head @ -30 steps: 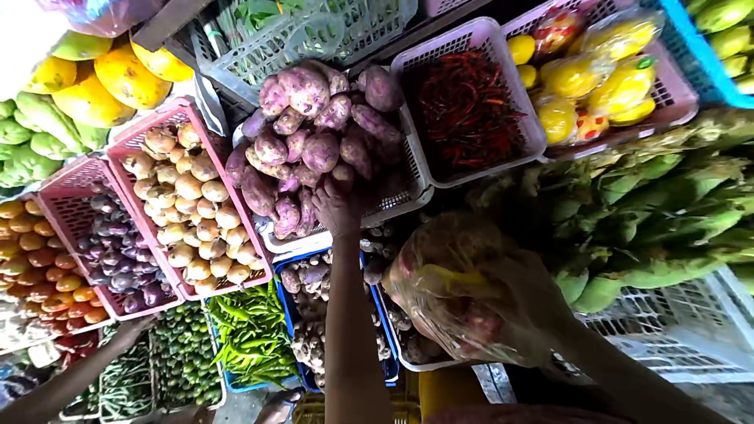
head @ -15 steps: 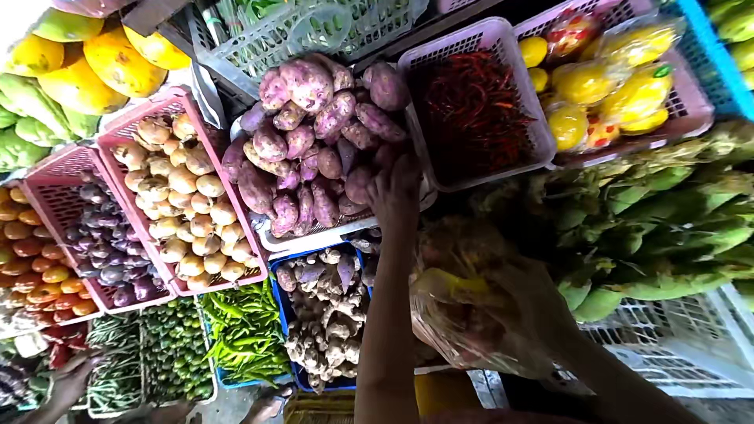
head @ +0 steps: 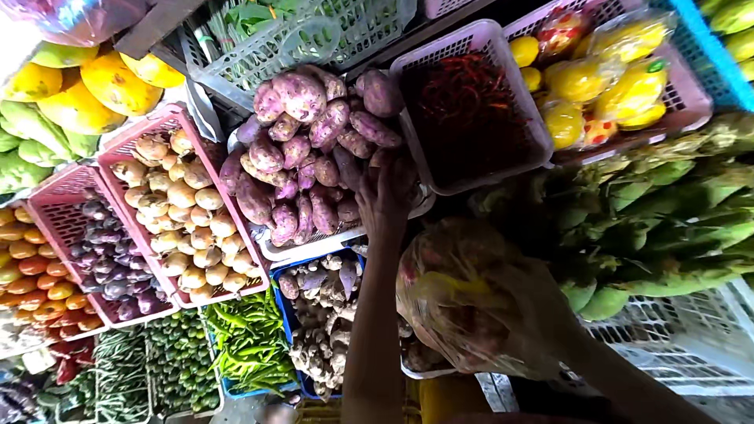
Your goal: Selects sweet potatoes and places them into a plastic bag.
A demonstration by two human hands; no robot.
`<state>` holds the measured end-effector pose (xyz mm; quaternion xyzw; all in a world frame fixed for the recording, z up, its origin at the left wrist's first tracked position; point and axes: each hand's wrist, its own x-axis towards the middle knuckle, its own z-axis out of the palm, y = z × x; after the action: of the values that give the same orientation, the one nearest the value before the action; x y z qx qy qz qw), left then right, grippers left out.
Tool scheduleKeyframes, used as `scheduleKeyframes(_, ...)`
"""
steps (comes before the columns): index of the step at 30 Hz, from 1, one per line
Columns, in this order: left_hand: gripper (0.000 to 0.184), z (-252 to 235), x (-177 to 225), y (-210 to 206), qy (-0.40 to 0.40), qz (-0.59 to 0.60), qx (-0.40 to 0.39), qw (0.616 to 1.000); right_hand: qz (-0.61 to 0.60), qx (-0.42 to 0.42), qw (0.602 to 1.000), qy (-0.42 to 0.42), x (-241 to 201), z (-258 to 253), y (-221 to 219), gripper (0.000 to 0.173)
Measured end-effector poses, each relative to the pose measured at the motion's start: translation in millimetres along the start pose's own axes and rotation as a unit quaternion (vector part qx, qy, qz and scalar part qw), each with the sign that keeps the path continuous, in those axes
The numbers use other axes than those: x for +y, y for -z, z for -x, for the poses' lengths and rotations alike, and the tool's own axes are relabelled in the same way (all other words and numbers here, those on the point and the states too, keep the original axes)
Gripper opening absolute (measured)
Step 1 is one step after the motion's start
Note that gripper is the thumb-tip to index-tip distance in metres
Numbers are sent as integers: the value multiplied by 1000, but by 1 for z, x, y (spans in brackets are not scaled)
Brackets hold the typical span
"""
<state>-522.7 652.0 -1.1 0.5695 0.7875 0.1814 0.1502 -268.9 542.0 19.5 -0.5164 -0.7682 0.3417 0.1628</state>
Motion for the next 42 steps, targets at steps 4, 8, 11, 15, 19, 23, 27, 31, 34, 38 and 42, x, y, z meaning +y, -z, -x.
scheduleKeyframes(4,55,-13,-1,12,11,-63,-65,996,2,-3,1000,7,0,-1,2,47)
scheduleKeyframes(8,43,-68,-12,41,9,-187,-110,976,9,19,1000,12,2,3,-4,46)
scheduleKeyframes(11,56,-106,-24,39,44,-289,-185,938,21,19,1000,10,1,2,-6,46)
scheduleKeyframes(15,61,-122,-18,33,100,-299,-197,928,27,30,999,18,3,0,-6,44)
scheduleKeyframes(19,67,-127,-7,49,125,-253,-195,939,22,24,999,2,2,-1,-7,45)
scheduleKeyframes(23,64,-127,0,64,90,-263,-258,925,22,18,1000,-3,2,-2,-4,46)
scheduleKeyframes(27,64,-117,-9,76,38,-311,-322,894,13,7,1000,-11,0,-2,-4,45)
scheduleKeyframes(31,51,-81,-39,113,24,-82,-215,973,13,-4,1000,-2,1,-1,-1,44)
scheduleKeyframes(34,36,-24,-56,149,7,233,-89,968,12,-6,1000,1,0,4,-1,46)
scheduleKeyframes(38,50,37,-50,173,-48,478,1,877,9,1,1000,24,0,5,-1,49)
scheduleKeyframes(42,50,78,-43,178,-133,563,36,815,31,24,998,55,1,5,-4,55)
